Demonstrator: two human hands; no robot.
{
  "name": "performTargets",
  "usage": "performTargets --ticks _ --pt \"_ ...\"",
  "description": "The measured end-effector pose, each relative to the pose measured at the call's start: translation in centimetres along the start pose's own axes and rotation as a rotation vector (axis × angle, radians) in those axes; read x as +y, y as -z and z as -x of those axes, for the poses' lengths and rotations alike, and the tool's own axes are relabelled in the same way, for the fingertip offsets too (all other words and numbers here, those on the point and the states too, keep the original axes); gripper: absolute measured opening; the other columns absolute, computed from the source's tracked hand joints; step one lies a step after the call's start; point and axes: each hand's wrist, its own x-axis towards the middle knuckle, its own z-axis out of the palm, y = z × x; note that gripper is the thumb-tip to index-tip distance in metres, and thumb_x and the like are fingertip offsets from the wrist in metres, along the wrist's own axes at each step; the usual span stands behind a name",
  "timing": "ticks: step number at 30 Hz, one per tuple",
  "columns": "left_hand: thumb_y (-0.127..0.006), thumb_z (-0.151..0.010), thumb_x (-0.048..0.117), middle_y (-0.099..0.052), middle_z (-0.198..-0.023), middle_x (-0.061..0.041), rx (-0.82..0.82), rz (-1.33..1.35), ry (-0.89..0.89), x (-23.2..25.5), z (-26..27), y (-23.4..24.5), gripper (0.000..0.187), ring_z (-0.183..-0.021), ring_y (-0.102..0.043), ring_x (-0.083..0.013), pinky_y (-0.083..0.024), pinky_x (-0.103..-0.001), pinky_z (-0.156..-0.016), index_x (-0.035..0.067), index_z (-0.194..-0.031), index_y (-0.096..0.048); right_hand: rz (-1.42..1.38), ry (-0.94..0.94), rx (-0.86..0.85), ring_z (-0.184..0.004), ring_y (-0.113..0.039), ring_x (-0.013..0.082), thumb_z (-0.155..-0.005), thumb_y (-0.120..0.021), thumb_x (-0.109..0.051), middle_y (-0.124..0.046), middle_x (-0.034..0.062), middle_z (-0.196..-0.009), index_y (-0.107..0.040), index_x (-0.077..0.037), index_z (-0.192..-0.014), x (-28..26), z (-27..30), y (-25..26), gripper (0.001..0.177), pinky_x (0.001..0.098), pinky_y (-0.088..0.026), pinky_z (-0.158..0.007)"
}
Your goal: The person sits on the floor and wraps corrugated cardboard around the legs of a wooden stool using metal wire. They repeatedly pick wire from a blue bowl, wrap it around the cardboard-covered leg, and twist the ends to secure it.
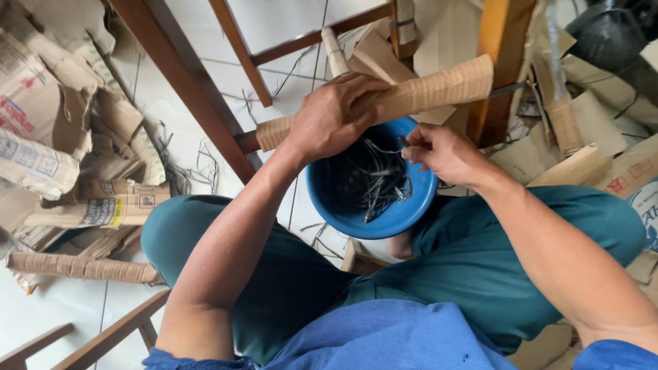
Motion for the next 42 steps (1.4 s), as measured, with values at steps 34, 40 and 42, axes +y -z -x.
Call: performTargets --ticks 34,40,42 --pt "-0.067 -0.103 0.032 -0.071 -0.079 -0.011 0.359 0.548 0.144 5.8 -4.0 -1.6 0.030 -0.091 -0.072 -0.0232 -0.058 -0.040 -0.073 0.008 -0.088 -0.077 -0.480 0.530 0.388 -0.086 -0.063 0.0164 -0.105 -0.059 -0.024 -0.067 0.0102 -0.090 -0.065 -0.004 -0.119 -6.6 4.6 0.2 0.025 0.0324 -0.053 -0.077" --pt "-0.067 -0.102 0.034 -0.069 -0.072 -0.011 0.270 0.394 0.275 1.5 -6.2 -3.4 0.033 -0.078 -0.068 -0.0169 -0.054 -0.037 -0.068 0.010 -0.081 -0.076 -0.894 0.243 0.324 -0.036 -0.042 0.0078 -0.109 -0.047 -0.022 -0.039 -0.0006 -0.052 -0.065 0.000 -0.097 -2.1 2.7 -3.6 0.031 0.0192 -0.031 -0.031" --pt "-0.069 -0.101 0.035 -0.069 -0.072 -0.011 0.232 0.322 0.314 -0.5 -7.2 -4.5 0.031 -0.074 -0.071 -0.0197 -0.054 -0.038 -0.067 0.013 -0.080 -0.075 -1.000 0.171 0.325 -0.035 -0.032 0.0010 -0.108 -0.043 -0.015 -0.029 -0.0063 -0.053 -0.064 0.002 -0.097 -1.0 1.5 -4.2 0.029 0.0158 -0.021 -0.030"
